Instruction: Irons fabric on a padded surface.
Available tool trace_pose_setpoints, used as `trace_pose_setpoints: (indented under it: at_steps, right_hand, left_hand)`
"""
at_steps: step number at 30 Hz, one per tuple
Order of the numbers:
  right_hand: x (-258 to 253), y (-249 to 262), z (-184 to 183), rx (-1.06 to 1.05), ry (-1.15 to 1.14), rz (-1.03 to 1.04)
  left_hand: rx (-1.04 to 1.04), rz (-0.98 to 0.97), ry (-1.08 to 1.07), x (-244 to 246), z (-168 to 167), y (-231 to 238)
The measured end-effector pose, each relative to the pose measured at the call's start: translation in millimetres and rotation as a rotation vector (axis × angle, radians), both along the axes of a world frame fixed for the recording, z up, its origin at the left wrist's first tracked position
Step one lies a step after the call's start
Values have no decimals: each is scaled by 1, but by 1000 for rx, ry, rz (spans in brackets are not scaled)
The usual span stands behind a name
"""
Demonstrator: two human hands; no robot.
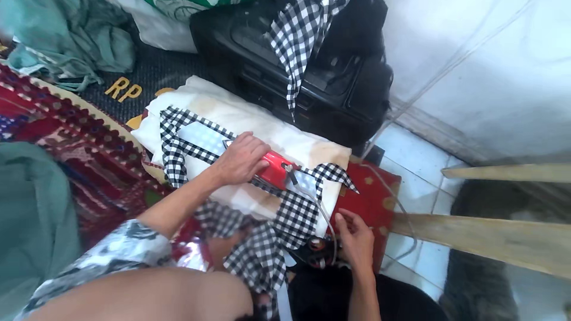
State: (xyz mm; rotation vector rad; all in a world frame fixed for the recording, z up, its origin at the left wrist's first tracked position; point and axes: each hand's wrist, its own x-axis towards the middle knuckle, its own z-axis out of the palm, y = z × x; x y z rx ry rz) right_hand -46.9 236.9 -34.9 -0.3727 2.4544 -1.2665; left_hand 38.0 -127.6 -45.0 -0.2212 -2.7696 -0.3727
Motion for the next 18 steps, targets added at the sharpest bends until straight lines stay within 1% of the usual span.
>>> trace_pose_setpoints:
  at_steps: [4,9,12,15,18]
  right_hand:
    - [-13,-25,-5,125,-111,58]
    - [-23,-49,-10,209,-255,-27]
    - [-27,-57,-9,243,-330,-34]
    - [-29,-62,-10,279,-361,-6]
    - [-29,-64,-13,302,-331,37]
  left_hand:
    - [-18,9,-6,3,1,-5]
    - [-16,10,-19,5,2,-8]
    - [-10,5,-14,5,4,-8]
    - [-7,0,4,4,4,-6]
    - [-3,-2,1,5,5,-6]
